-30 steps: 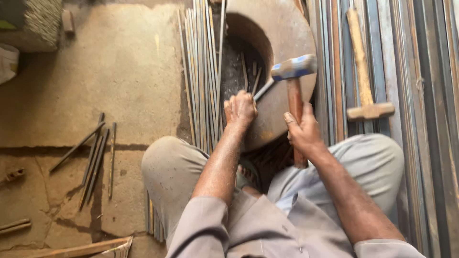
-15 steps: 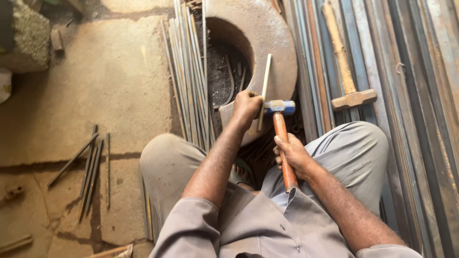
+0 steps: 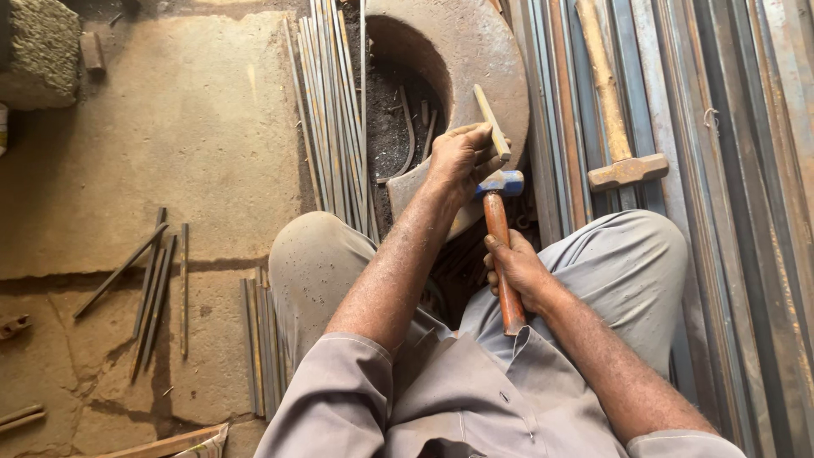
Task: The person sits on the floor and repeatedly picks up short metal rods, places them on a curved anvil, and strikes them with a hammer to shape the ends. Finished rods are set aside on the floor.
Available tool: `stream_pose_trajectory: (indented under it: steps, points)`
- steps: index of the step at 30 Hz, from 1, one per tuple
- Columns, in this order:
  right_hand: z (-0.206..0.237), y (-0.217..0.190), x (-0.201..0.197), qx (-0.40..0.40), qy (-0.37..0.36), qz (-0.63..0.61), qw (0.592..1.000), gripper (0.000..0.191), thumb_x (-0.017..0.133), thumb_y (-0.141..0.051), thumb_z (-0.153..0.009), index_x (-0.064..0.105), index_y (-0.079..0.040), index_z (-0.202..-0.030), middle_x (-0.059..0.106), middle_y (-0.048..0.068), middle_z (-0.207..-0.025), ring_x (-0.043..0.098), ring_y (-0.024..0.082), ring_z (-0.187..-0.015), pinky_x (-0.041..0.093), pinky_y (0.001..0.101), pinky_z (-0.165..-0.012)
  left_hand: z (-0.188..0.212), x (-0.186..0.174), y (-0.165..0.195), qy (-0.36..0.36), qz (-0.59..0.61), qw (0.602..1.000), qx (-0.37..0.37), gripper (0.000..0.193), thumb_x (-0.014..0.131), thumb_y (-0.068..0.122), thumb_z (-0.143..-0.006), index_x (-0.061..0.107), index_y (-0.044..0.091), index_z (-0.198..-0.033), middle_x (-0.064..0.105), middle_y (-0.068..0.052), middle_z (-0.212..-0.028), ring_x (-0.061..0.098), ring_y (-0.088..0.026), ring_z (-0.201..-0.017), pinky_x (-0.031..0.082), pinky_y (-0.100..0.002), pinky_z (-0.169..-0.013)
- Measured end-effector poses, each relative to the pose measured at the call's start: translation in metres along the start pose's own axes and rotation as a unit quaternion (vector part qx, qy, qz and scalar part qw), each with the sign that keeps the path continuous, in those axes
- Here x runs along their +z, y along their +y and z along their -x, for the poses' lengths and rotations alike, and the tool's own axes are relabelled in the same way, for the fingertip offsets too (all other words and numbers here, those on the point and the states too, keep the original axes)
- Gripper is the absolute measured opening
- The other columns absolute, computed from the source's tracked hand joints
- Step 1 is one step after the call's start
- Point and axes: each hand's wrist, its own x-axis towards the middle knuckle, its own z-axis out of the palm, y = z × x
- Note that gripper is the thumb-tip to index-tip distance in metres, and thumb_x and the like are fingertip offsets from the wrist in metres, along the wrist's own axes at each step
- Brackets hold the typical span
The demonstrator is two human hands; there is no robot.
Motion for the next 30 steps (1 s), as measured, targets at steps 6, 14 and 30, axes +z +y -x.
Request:
stream_pose_trajectory:
  steps: [6, 14, 30]
  points:
    - [0.000, 0.001, 0.001, 0.001, -0.001, 0.002, 1.000, 0.039, 0.056, -0.042, -0.099, 0.043, -0.012, -0.120, 0.053, 0.002, -0.081, 0.053, 0.009, -0.058, 0.051, 0.0293, -0.048, 0.003, 0.002, 0.004, -0.007, 0.036, 0.999, 0.014, 0.030, 0.054, 0.008, -0.102, 0.057, -0.011, -0.126, 0.074, -0.019, -0.097, 0.076, -0.021, -0.083, 0.066, -0.027, -0.067]
    - [0.000, 0.001, 0.001, -0.001, 0.000, 0.014, 1.000, 0.038, 0.054, -0.042, -0.099, 0.043, -0.012, -0.120, 0.053, 0.003, -0.082, 0.053, 0.009, -0.059, 0.052, 0.0290, -0.049, -0.001, 0.001, 0.001, -0.026, 0.065, 0.997, 0.039, 0.034, 0.054, 0.009, -0.103, 0.055, -0.013, -0.129, 0.074, -0.020, -0.096, 0.076, -0.021, -0.083, 0.066, -0.027, -0.067]
    - [-0.004, 0.005, -0.001, 0.001, 0.006, 0.017, 1.000, 0.035, 0.055, -0.041, -0.098, 0.046, -0.015, -0.119, 0.055, 0.002, -0.081, 0.054, 0.010, -0.058, 0.052, 0.0308, -0.048, 0.018, -0.009, 0.019, 0.058, -0.305, 0.951, -0.004, 0.040, 0.069, 0.018, -0.096, 0.060, -0.005, -0.127, 0.071, -0.013, -0.094, 0.072, -0.017, -0.072, 0.065, -0.030, -0.061]
